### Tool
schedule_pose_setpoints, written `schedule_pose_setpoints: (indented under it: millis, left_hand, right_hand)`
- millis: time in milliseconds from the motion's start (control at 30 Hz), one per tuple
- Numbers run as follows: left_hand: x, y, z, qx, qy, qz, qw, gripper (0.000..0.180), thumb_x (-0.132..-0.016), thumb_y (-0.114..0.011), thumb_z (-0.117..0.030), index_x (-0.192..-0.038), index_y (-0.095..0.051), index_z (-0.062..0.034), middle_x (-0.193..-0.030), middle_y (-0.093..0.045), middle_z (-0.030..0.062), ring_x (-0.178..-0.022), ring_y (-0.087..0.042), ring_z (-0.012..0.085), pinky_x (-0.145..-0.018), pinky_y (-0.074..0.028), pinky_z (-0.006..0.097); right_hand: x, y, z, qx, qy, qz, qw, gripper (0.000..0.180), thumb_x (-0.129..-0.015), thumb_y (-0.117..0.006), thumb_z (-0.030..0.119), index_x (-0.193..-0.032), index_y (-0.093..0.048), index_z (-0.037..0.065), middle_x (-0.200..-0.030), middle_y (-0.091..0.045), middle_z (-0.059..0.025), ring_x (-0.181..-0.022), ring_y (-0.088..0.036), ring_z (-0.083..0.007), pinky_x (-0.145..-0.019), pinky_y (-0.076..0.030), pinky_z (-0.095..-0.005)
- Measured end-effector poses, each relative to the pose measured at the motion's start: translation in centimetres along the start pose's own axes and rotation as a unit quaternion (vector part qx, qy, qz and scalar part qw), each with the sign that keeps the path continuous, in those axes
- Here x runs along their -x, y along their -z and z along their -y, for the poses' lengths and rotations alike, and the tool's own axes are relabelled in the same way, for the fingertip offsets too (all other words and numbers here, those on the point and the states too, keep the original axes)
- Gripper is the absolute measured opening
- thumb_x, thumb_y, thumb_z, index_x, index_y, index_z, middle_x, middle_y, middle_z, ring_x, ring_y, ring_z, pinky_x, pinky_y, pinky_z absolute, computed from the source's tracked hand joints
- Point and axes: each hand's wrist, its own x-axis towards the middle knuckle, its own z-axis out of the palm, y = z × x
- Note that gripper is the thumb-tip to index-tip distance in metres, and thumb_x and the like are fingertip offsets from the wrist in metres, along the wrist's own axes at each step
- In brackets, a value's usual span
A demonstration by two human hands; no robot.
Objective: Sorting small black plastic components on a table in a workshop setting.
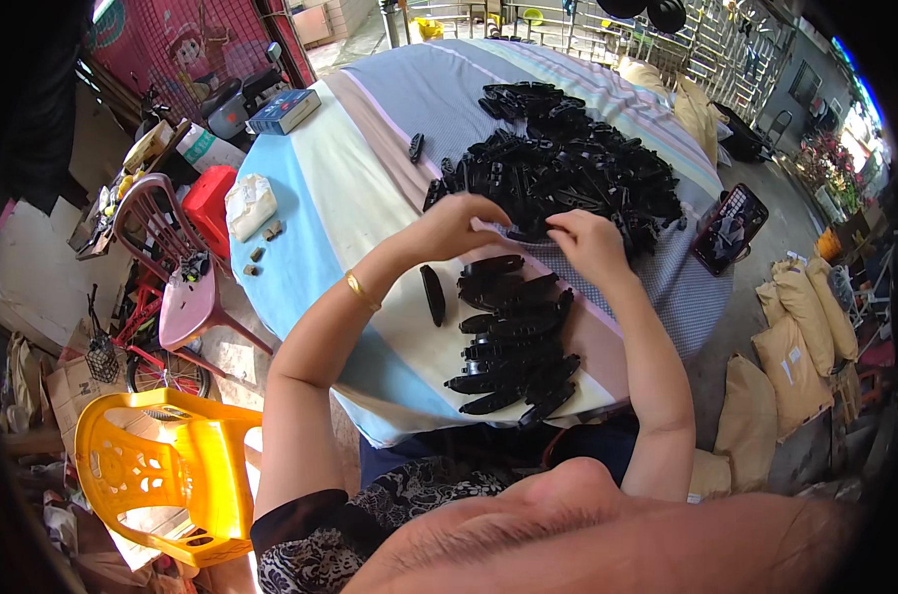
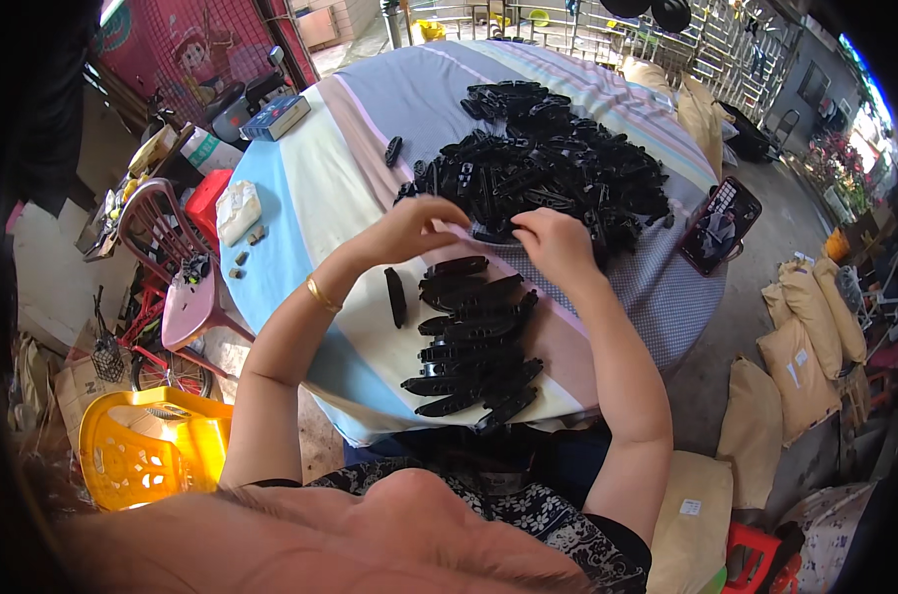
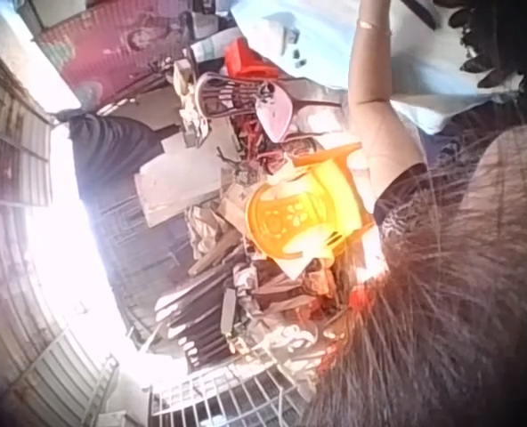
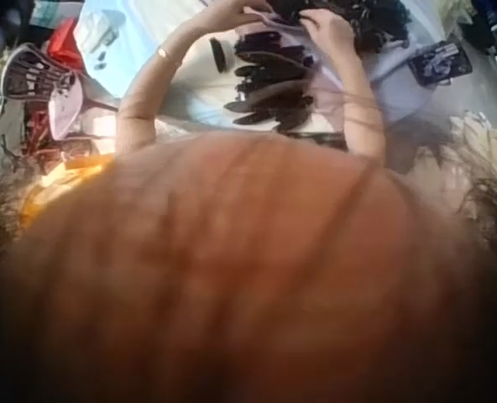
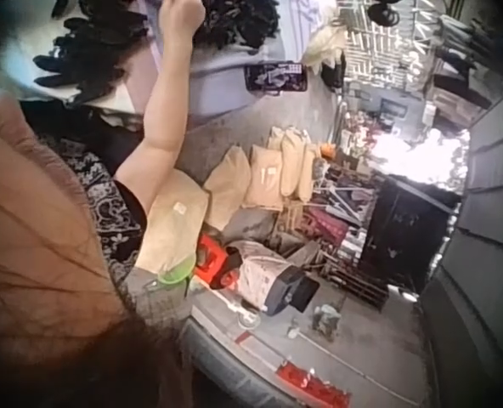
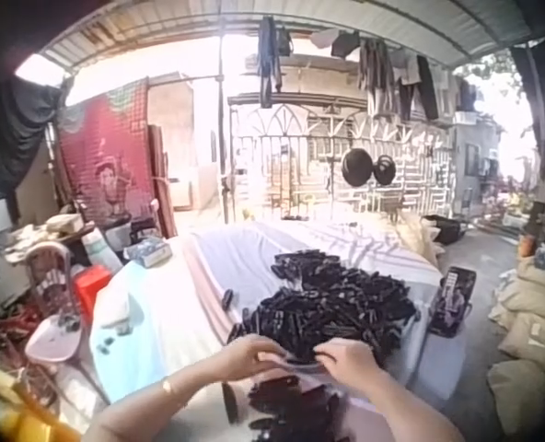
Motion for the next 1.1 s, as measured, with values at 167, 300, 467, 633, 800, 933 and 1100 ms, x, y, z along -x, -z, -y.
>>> schedule_pose_setpoints:
  millis: [167, 300, 467, 633, 800, 933, 1100]
  left_hand:
    - [-1.5, -1.3, 4.8, -0.382, -0.066, -0.055, 0.92, 0.041, -0.069, -0.059, -0.004, -0.11, -0.06, -0.0111, -0.127, -0.049, 0.0113, -0.112, -0.046, 0.029, -0.092, -0.04, 0.039]
    - [-2.4, -1.8, 4.8, -0.442, -0.06, -0.049, 0.894, 0.032, -0.07, -0.061, -0.009, -0.102, -0.059, -0.0113, -0.124, -0.05, 0.0102, -0.11, -0.049, 0.0271, -0.09, -0.04, 0.039]
    - [-1.3, -2.1, 3.6, -0.368, -0.156, -0.15, 0.904, 0.029, -0.071, -0.065, -0.012, -0.099, -0.057, -0.0092, -0.119, -0.053, 0.0092, -0.111, -0.049, 0.027, -0.091, -0.04, 0.039]
    - [-1.1, -2.7, 2.2, 0.25, 0.026, -0.176, 0.952, 0.02, -0.088, -0.059, -0.013, -0.102, -0.05, -0.0023, -0.097, -0.061, 0.0105, -0.085, -0.061, 0.0162, -0.073, -0.052, 0.028]
    - [-0.8, -3.8, 0.6, 0.616, 0.123, -0.081, 0.774, 0.017, -0.091, -0.057, -0.016, -0.101, -0.05, -0.0056, -0.086, -0.058, 0.0036, -0.082, -0.061, 0.0148, -0.078, -0.055, 0.031]
    - [-0.3, -4.3, 2.0, 0.595, 0.128, -0.058, 0.791, 0.015, -0.092, -0.054, -0.016, -0.104, -0.054, -0.0064, -0.106, -0.06, 0.0088, -0.087, -0.062, 0.0171, -0.084, -0.053, 0.034]
    - [-0.3, -4.3, 0.4, 0.622, 0.122, -0.083, 0.769, 0.02, -0.087, -0.061, -0.011, -0.106, -0.058, -0.0051, -0.097, -0.062, 0.0053, -0.084, -0.062, 0.0149, -0.081, -0.054, 0.03]
  right_hand:
    - [0.2, -2.6, 1.2, 0.243, 0.033, 0.056, 0.968, 0.013, -0.075, -0.067, 0.016, -0.084, -0.063, 0.006, -0.08, -0.058, -0.0086, -0.075, -0.061, -0.0268, -0.064, -0.05, -0.0365]
    - [0.1, -3.4, 0.6, 0.261, 0.033, 0.048, 0.964, 0.014, -0.076, -0.067, 0.018, -0.076, -0.06, 0.006, -0.073, -0.059, -0.0099, -0.071, -0.062, -0.0267, -0.061, -0.05, -0.0362]
    - [0.2, -3.4, 0.7, 0.249, 0.03, 0.071, 0.965, 0.006, -0.076, -0.056, 0.009, -0.078, -0.059, 0.005, -0.073, -0.063, -0.0107, -0.071, -0.064, -0.0259, -0.062, -0.052, -0.0378]
    - [0.0, 0.2, 2.8, -0.056, -0.112, -0.02, 0.992, 0.026, -0.071, -0.07, 0.005, -0.094, -0.058, 0.002, -0.08, -0.066, -0.0117, -0.07, -0.064, -0.0225, -0.065, -0.051, -0.0315]
    - [0.1, -0.9, 2.6, -0.314, -0.131, -0.073, 0.938, 0.024, -0.071, -0.075, 0.003, -0.089, -0.06, 0.001, -0.072, -0.063, -0.004, -0.064, -0.059, -0.0093, -0.06, -0.049, -0.0233]
    - [0.3, -1.1, 4.1, -0.319, -0.134, -0.05, 0.937, 0.014, -0.073, -0.073, 0.001, -0.08, -0.061, 0.001, -0.071, -0.062, -0.0029, -0.063, -0.058, -0.0078, -0.06, -0.048, -0.0217]
    - [0.3, -0.9, 4.0, -0.34, -0.113, -0.117, 0.926, 0.01, -0.075, -0.071, 0.001, -0.082, -0.064, 0.001, -0.071, -0.063, -0.0034, -0.064, -0.059, -0.0077, -0.06, -0.049, -0.0213]
